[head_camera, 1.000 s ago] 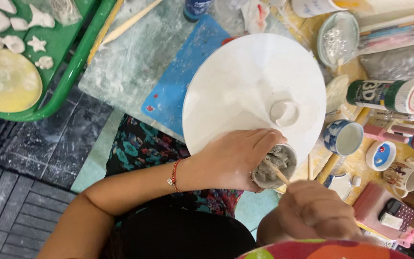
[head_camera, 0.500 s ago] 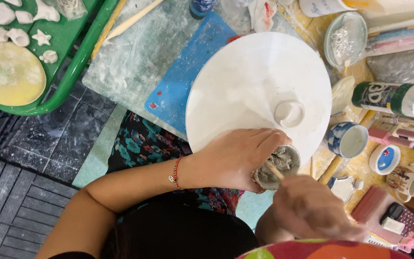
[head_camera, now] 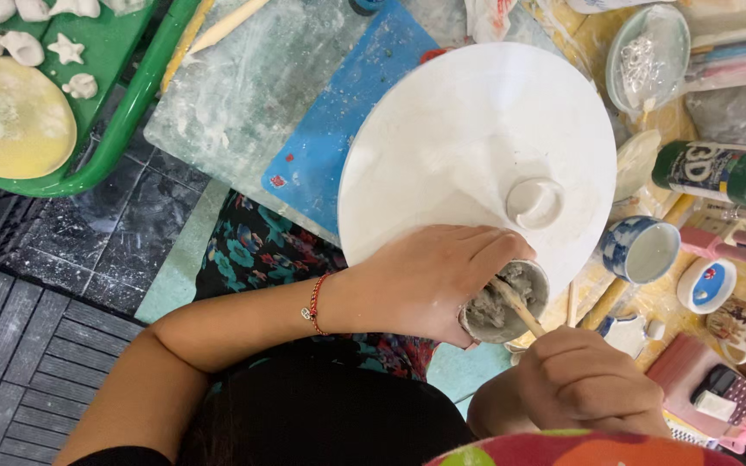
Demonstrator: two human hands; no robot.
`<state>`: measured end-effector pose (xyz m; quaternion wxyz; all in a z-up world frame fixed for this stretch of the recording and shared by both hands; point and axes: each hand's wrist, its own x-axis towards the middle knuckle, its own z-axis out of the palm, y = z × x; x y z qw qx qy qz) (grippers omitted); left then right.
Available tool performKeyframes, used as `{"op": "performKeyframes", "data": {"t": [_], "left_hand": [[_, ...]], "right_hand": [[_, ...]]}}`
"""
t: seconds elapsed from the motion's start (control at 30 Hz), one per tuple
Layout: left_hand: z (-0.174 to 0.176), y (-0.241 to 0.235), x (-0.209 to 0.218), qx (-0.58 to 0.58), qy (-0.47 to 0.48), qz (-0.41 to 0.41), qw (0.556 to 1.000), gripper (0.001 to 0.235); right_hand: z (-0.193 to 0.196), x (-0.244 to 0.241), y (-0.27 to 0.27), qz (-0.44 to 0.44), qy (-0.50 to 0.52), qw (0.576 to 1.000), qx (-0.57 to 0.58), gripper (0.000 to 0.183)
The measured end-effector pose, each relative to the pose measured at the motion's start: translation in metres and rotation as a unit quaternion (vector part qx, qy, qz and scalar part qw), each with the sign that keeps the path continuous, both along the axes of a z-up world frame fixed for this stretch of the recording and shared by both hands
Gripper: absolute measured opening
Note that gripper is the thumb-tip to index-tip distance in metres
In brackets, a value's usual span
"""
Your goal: The person uses a wooden stick to mix clay inside a small ceramic container. They pour liquid from a ceramic cup into the mixture and continue stirring by hand.
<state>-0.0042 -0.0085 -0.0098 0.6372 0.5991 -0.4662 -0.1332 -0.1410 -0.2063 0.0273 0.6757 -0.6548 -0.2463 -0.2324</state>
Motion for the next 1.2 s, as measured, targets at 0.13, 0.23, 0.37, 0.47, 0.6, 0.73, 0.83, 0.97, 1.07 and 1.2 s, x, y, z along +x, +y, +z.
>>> {"op": "performKeyframes", "data": {"t": [0.13, 0.23, 0.37, 0.47, 0.6, 0.73, 0.83, 0.97, 1.07, 1.2], "left_hand": [[0.0, -0.001, 0.002, 0.007, 0.012, -0.009, 1.0, 0.075], [0.0, 0.0, 0.001, 0.005, 0.01, -0.006, 1.0, 0.074], [0.001, 0.003, 0.0, 0.012, 0.022, -0.016, 1.0, 0.07], [0.009, 0.003, -0.002, 0.013, 0.024, -0.014, 1.0, 0.068], [0.014, 0.006, 0.0, 0.02, 0.01, -0.009, 1.0, 0.07], [0.007, 0.009, 0.004, 0.009, 0.009, -0.032, 0.999, 0.074], [0.001, 0.009, 0.005, -0.003, 0.009, -0.039, 0.999, 0.073], [-0.001, 0.008, 0.002, -0.004, 0.014, -0.036, 0.999, 0.068], [0.003, 0.006, 0.005, -0.002, 0.017, -0.035, 0.999, 0.068], [0.001, 0.007, 0.0, 0.01, 0.035, -0.034, 0.999, 0.068]], "right_hand": [[0.005, 0.021, 0.019, 0.039, 0.009, 0.995, 0.096, 0.054], [0.007, 0.034, 0.027, 0.071, 0.034, 0.99, 0.119, 0.054], [0.011, 0.032, 0.035, 0.075, 0.085, 0.993, 0.026, 0.052], [0.014, 0.027, 0.038, 0.049, 0.087, 0.995, 0.017, 0.054], [0.009, 0.024, 0.039, 0.023, 0.075, 0.987, 0.139, 0.054], [0.007, 0.009, 0.038, 0.02, 0.061, 0.993, 0.104, 0.05], [0.003, -0.01, 0.037, -0.01, 0.051, 0.994, 0.097, 0.049], [0.0, -0.038, 0.028, -0.085, 0.026, 0.992, 0.087, 0.047], [-0.012, -0.037, 0.029, -0.126, -0.002, 0.989, 0.075, 0.046], [-0.019, -0.039, 0.034, -0.155, -0.002, 0.986, 0.068, 0.044]]}}
